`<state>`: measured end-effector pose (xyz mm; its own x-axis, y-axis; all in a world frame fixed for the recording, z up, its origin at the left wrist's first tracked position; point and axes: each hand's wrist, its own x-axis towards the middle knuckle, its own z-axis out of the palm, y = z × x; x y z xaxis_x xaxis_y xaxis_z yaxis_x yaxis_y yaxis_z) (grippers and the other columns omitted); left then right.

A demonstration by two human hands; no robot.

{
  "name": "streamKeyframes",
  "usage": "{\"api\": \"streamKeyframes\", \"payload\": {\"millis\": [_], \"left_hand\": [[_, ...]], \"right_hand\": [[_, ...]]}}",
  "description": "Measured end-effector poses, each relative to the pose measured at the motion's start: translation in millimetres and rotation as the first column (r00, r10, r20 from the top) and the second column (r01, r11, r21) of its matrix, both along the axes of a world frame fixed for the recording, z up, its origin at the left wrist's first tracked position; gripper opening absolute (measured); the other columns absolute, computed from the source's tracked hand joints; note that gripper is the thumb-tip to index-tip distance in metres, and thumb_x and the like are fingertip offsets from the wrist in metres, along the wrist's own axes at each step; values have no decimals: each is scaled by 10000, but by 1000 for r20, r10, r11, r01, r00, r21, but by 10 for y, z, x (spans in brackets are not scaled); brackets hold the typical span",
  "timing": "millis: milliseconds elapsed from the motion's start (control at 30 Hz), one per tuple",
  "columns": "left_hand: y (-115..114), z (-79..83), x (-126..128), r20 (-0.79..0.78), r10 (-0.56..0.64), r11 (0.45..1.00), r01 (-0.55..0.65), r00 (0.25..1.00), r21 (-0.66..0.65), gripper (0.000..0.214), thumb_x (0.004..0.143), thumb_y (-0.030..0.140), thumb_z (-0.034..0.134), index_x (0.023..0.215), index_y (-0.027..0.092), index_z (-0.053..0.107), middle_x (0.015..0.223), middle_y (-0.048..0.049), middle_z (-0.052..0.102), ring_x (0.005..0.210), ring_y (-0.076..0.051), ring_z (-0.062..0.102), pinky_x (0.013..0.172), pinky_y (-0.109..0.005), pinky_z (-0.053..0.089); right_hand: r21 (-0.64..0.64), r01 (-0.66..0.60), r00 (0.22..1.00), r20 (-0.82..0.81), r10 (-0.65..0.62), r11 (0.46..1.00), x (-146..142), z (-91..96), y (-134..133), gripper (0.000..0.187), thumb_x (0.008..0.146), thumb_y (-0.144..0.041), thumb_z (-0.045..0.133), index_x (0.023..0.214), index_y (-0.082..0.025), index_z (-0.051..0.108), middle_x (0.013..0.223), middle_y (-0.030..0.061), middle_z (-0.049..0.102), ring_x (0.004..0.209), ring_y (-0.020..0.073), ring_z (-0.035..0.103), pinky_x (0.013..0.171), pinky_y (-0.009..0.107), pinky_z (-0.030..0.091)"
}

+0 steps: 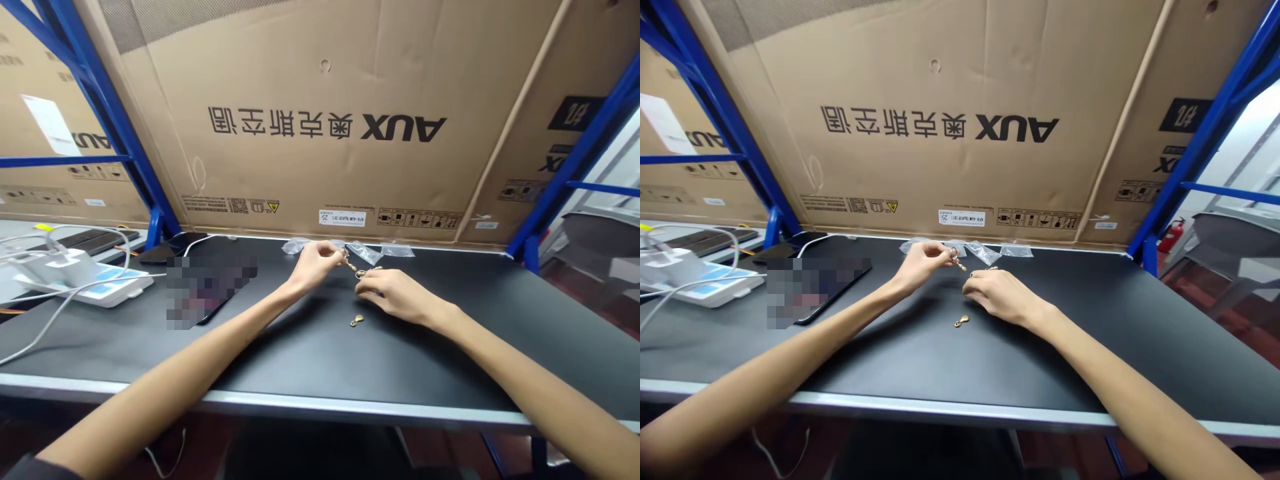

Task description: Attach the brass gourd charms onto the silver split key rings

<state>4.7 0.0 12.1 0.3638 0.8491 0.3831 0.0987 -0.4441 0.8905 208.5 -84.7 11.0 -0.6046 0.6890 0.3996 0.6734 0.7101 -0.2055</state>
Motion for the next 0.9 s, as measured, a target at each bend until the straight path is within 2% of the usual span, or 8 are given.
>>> {"api": "streamKeyframes", "payload": {"millis": [67, 133, 233, 333, 567, 633, 733, 900], "left_hand": [[34, -7, -18, -20, 15, 1000, -15, 1000, 18, 280, 785, 398, 704, 716, 127, 700, 802, -104, 748, 803, -222, 708, 826, -374, 577], [34, -37, -13, -33, 11, 1000, -10, 999, 27, 276, 799, 397, 692, 706, 138, 695, 801, -97, 749, 797, -219, 712, 820, -367, 579], [0, -92, 17, -61, -3, 999, 6, 998, 46, 271, 821, 391, 673, 708, 146, 688, 789, -84, 746, 796, -210, 714, 814, -348, 577], [-21, -125, 33, -83, -16, 998, 21, 996, 65, 266, 837, 386, 657, 723, 148, 694, 787, -78, 745, 815, -208, 715, 827, -337, 573], [1, -143, 34, -106, -19, 998, 25, 994, 54, 256, 826, 388, 663, 735, 152, 699, 804, -74, 748, 824, -213, 720, 830, -343, 581], [-6, -135, 38, -110, -21, 998, 27, 994, 55, 250, 827, 384, 665, 737, 152, 697, 806, -75, 747, 826, -213, 718, 831, -346, 582], [-26, -120, 42, -110, -34, 998, 39, 993, 45, 256, 829, 387, 663, 736, 150, 690, 780, -76, 743, 801, -209, 715, 820, -349, 585], [-38, -124, 39, -104, -47, 998, 51, 993, 36, 261, 824, 394, 668, 735, 149, 683, 762, -77, 743, 773, -210, 722, 816, -352, 584]], "right_hand": [[-119, -18, 1000, -15, 16, 993, 5, 74, -53, 168, 943, -331, 645, 989, -219, 761, 941, 42, 750, 891, 194, 673, 881, 334, 503], [-208, -70, 998, -16, 68, 976, -3, 135, -100, 203, 895, -397, 709, 998, -235, 773, 956, 25, 753, 899, 188, 663, 888, 325, 488], [-260, -130, 991, 1, 135, 957, -53, 149, -133, 176, 920, -374, 684, 983, -238, 777, 978, 16, 750, 874, 169, 658, 837, 303, 474], [-250, -133, 990, 17, 142, 959, -111, 95, -131, 163, 958, -326, 636, 940, -222, 760, 962, 19, 739, 855, 159, 652, 806, 296, 458], [-158, -31, 993, 111, 49, 987, -129, 55, -139, 241, 978, -369, 593, 858, -203, 721, 884, 23, 712, 768, 152, 617, 684, 279, 404], [-169, -21, 993, 109, 40, 985, -129, 86, -163, 266, 981, -379, 583, 838, -204, 723, 872, 22, 717, 758, 152, 617, 682, 281, 400], [-211, -33, 995, 89, 53, 977, -130, 131, -201, 207, 959, -372, 610, 907, -224, 744, 914, 10, 740, 790, 155, 637, 716, 285, 421], [-213, -49, 993, 96, 71, 976, -134, 141, -217, 136, 934, -269, 618, 955, -240, 749, 971, 5, 751, 841, 169, 665, 744, 297, 449]]}}
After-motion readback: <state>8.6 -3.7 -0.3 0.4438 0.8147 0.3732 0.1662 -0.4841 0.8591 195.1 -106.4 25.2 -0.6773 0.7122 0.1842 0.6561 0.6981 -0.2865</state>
